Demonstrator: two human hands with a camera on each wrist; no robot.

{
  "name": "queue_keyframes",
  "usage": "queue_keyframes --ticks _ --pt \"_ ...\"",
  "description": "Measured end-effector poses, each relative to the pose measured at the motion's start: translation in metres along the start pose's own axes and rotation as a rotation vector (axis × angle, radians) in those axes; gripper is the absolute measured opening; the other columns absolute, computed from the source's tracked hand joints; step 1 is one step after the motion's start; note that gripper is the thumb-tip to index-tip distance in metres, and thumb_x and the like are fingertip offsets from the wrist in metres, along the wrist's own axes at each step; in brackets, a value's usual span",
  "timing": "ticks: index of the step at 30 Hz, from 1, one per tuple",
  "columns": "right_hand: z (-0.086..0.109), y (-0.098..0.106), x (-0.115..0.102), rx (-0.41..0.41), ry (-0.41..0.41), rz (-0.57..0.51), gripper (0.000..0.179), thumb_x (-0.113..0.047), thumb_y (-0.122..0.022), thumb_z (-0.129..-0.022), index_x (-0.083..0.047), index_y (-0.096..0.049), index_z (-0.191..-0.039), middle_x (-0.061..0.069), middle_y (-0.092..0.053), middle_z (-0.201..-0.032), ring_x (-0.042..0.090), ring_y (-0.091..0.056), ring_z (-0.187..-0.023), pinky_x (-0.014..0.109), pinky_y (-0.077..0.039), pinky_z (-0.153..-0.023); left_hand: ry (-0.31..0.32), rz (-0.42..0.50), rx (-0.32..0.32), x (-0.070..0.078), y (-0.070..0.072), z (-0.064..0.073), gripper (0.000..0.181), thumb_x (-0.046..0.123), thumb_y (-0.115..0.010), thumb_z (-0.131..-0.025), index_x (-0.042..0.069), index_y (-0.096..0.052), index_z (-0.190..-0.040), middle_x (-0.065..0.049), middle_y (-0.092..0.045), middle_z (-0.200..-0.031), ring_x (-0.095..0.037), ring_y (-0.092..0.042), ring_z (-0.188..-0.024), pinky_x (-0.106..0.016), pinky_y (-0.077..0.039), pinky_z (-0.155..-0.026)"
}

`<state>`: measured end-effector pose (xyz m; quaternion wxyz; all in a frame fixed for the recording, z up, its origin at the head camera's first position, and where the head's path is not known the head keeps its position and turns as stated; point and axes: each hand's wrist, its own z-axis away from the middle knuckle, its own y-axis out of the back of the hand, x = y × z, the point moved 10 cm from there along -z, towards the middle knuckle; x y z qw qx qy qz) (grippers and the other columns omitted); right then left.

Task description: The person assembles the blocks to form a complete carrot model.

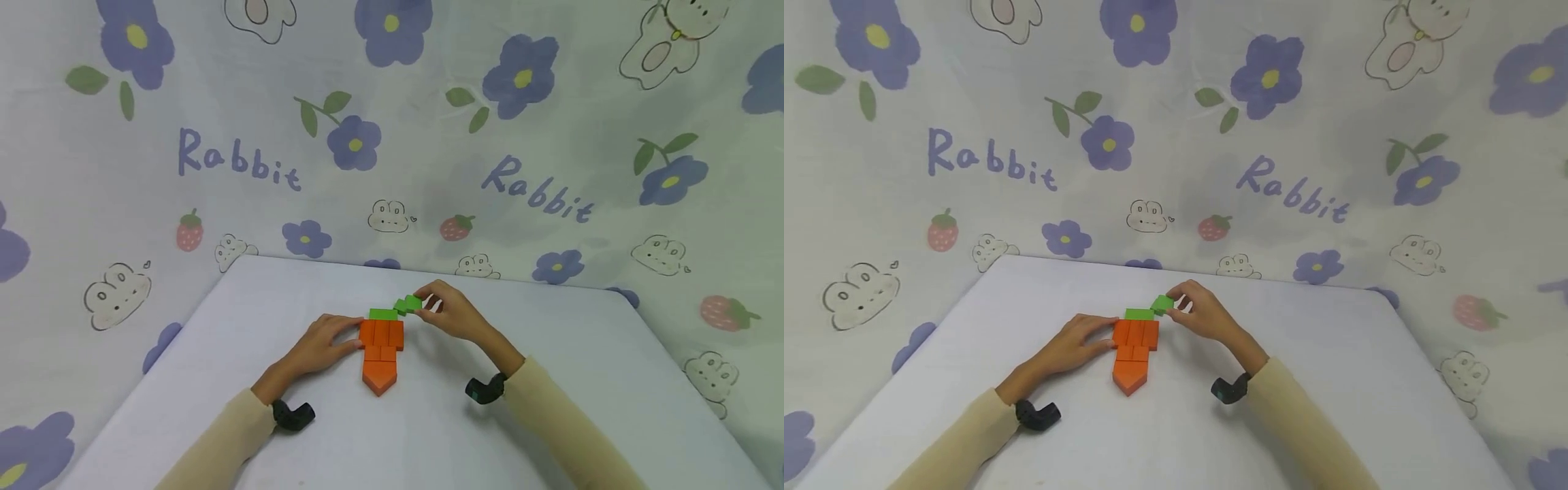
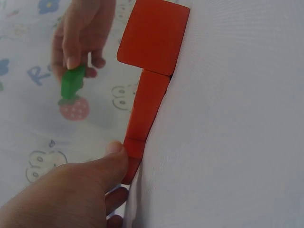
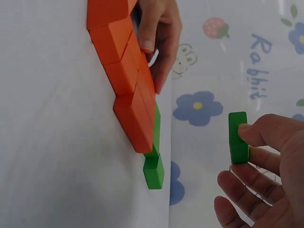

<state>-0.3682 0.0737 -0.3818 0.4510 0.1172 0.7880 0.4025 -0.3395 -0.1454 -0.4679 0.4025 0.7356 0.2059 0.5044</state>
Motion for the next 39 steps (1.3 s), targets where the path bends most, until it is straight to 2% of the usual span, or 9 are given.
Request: queue_keyframes --ticks 5,13,21,26,31,35,39 --pt "-0.025 -0.014 -0.004 -0.071 -0.019 0.000 0.029 -0.017 -0.073 -0.092 -0.009 -0.065 -0.118 0.006 -0.065 -0.114 0.017 -0.063 -0.095 0.025 -0.057 -0.079 0.003 0.007 -0.022 0.001 -0.004 -0.002 0.056 0.047 -0.065 -0.095 0.026 -0.054 -0.145 0.002 -0.057 -0.144 -0.024 -0.045 -0.133 -0.054 -0.037 -0.111" --pt "-0.066 -0.045 -0.006 -0.181 -0.067 0.025 0.032 -0.021 -0.072 -0.093 -0.008 -0.066 -0.121 0.006 -0.066 -0.117 0.020 -0.062 -0.101 0.026 -0.057 -0.081 0.024 -0.006 -0.020 -0.002 0.000 0.002 0.055 0.046 -0.066 -0.094 0.027 -0.054 -0.145 0.004 -0.057 -0.144 -0.024 -0.046 -0.132 -0.054 -0.038 -0.111" --pt "-0.093 -0.070 0.006 -0.255 -0.110 0.056 0.032 -0.022 -0.072 -0.093 -0.010 -0.068 -0.123 0.005 -0.068 -0.116 0.019 -0.064 -0.103 0.030 -0.057 -0.087 0.012 -0.013 -0.018 -0.002 -0.002 0.001 0.055 0.046 -0.065 -0.095 0.026 -0.054 -0.145 0.002 -0.058 -0.144 -0.024 -0.046 -0.132 -0.054 -0.037 -0.111" --pt "-0.100 -0.089 0.019 -0.296 -0.178 0.071 0.032 -0.022 -0.072 -0.093 -0.012 -0.068 -0.123 0.004 -0.068 -0.118 0.019 -0.063 -0.106 0.034 -0.055 -0.093 0.022 -0.001 -0.021 -0.003 -0.004 0.001 0.055 0.046 -0.066 -0.095 0.027 -0.054 -0.144 0.002 -0.059 -0.142 -0.023 -0.047 -0.131 -0.053 -0.039 -0.110" --pt "-0.098 -0.105 0.033 -0.357 -0.252 0.099 0.031 -0.024 -0.069 -0.095 -0.012 -0.069 -0.123 0.005 -0.069 -0.120 0.019 -0.062 -0.105 0.036 -0.054 -0.097 0.017 0.013 -0.024 -0.002 -0.007 0.001 0.055 0.047 -0.066 -0.095 0.027 -0.054 -0.144 0.003 -0.058 -0.143 -0.023 -0.046 -0.131 -0.052 -0.039 -0.110" --pt "-0.098 -0.106 0.033 -0.359 -0.245 0.103 0.028 -0.027 -0.063 -0.099 -0.012 -0.070 -0.122 0.005 -0.069 -0.118 0.017 -0.060 -0.097 0.034 -0.054 -0.092 0.012 0.000 -0.022 0.001 -0.005 0.003 0.056 0.047 -0.065 -0.095 0.026 -0.054 -0.145 0.003 -0.057 -0.144 -0.022 -0.047 -0.131 -0.052 -0.039 -0.110" --pt "-0.101 -0.105 0.029 -0.348 -0.222 0.100 0.024 -0.022 -0.062 -0.100 -0.013 -0.071 -0.121 0.004 -0.070 -0.117 0.017 -0.059 -0.096 0.034 -0.054 -0.091 -0.001 -0.004 -0.008 0.003 0.000 0.004 0.055 0.046 -0.066 -0.095 0.024 -0.055 -0.144 0.002 -0.059 -0.143 -0.022 -0.048 -0.128 -0.052 -0.040 -0.109"
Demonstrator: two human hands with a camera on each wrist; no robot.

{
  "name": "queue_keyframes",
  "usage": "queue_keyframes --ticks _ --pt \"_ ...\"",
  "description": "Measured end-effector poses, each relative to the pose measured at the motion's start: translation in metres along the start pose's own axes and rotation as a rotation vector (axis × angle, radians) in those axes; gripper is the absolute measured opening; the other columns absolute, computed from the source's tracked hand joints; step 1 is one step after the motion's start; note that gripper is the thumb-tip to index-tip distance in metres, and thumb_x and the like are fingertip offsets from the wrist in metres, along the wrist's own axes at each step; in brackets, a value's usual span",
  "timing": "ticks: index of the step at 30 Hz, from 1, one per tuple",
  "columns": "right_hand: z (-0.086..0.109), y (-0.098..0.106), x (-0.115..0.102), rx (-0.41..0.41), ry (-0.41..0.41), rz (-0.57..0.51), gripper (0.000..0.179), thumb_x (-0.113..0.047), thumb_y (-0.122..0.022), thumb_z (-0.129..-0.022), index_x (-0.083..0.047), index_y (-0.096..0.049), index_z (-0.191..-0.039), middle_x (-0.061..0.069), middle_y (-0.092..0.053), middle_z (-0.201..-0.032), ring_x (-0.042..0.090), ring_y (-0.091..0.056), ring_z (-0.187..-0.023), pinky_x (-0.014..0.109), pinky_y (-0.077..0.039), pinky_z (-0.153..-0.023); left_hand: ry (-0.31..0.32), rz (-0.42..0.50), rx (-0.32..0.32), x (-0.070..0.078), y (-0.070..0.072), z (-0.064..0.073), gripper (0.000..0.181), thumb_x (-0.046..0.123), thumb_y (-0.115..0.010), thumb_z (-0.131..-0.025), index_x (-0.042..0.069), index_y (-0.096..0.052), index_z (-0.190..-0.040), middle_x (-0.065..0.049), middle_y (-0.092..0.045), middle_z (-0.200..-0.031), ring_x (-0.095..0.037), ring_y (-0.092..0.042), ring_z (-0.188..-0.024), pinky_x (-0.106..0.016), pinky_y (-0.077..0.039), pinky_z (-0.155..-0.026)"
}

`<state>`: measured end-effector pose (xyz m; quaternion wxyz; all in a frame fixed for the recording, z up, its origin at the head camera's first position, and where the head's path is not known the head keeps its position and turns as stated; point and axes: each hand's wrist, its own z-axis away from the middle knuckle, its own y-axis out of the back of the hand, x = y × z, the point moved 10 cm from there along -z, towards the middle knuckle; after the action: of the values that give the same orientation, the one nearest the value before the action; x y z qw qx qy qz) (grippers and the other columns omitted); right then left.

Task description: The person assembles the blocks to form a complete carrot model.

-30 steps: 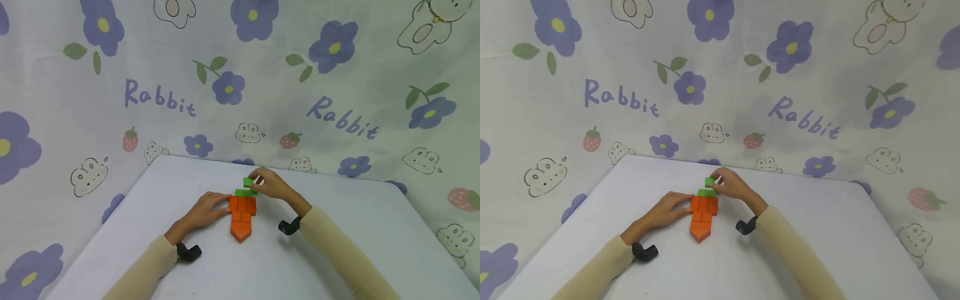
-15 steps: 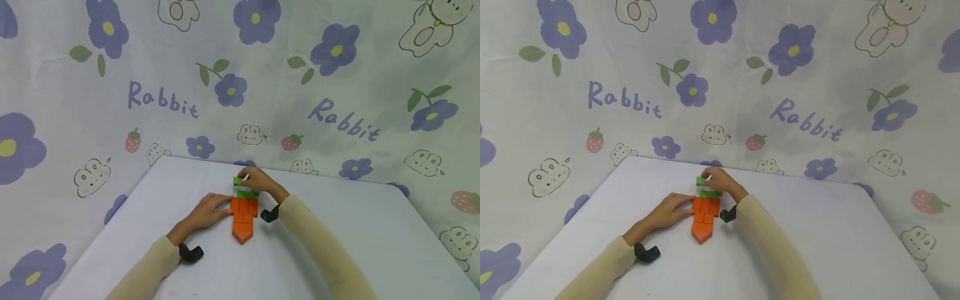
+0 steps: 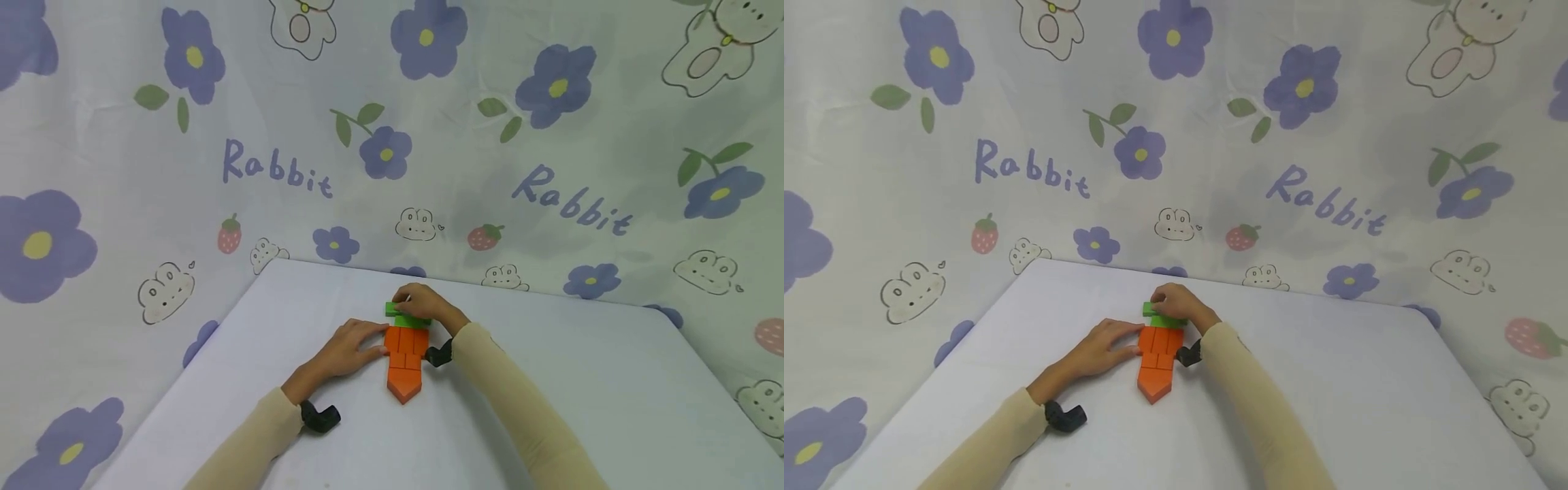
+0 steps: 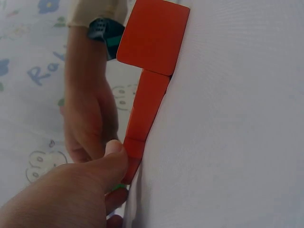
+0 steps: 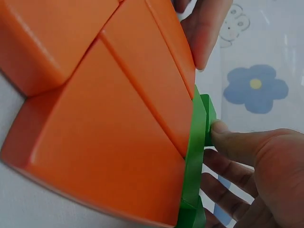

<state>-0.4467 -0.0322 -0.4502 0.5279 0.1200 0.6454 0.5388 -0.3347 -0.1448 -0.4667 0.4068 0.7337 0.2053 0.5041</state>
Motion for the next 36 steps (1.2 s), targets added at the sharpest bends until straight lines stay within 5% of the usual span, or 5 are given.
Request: queue_keyframes --ticks 17,22,30,36 --pt "0.004 0.000 0.013 -0.034 -0.023 0.003 0.025 -0.020 -0.063 -0.099 -0.015 -0.072 -0.122 0.005 -0.071 -0.119 0.021 -0.062 -0.109 0.038 -0.052 -0.100 -0.006 -0.011 -0.025 0.004 -0.007 -0.007 0.056 0.047 -0.066 -0.094 0.025 -0.055 -0.144 0.002 -0.058 -0.143 -0.022 -0.047 -0.131 -0.052 -0.038 -0.111" --pt "0.014 0.008 0.019 0.049 -0.022 -0.012 0.028 -0.024 -0.060 -0.101 -0.015 -0.069 -0.126 0.006 -0.069 -0.119 0.021 -0.062 -0.108 0.038 -0.054 -0.097 -0.015 -0.001 -0.033 0.006 -0.011 -0.009 0.056 0.047 -0.066 -0.094 0.024 -0.055 -0.144 0.001 -0.059 -0.143 -0.024 -0.048 -0.130 -0.053 -0.038 -0.110" --pt "0.062 0.036 0.028 0.310 -0.013 -0.238 0.032 -0.033 -0.057 -0.102 -0.011 -0.069 -0.123 0.002 -0.069 -0.118 0.022 -0.061 -0.109 0.039 -0.054 -0.092 0.038 -0.018 -0.026 -0.006 -0.004 -0.007 0.057 0.044 -0.069 -0.093 0.027 -0.055 -0.144 0.003 -0.058 -0.143 -0.023 -0.048 -0.131 -0.051 -0.039 -0.111" --pt "0.108 0.044 0.037 0.350 0.033 -0.196 0.029 -0.032 -0.059 -0.102 -0.010 -0.070 -0.118 0.000 -0.069 -0.111 0.020 -0.063 -0.103 0.040 -0.056 -0.089 0.096 0.063 -0.024 -0.019 0.007 -0.004 0.055 0.042 -0.060 -0.099 0.025 -0.047 -0.150 -0.001 -0.051 -0.150 -0.027 -0.043 -0.140 -0.054 -0.033 -0.116"
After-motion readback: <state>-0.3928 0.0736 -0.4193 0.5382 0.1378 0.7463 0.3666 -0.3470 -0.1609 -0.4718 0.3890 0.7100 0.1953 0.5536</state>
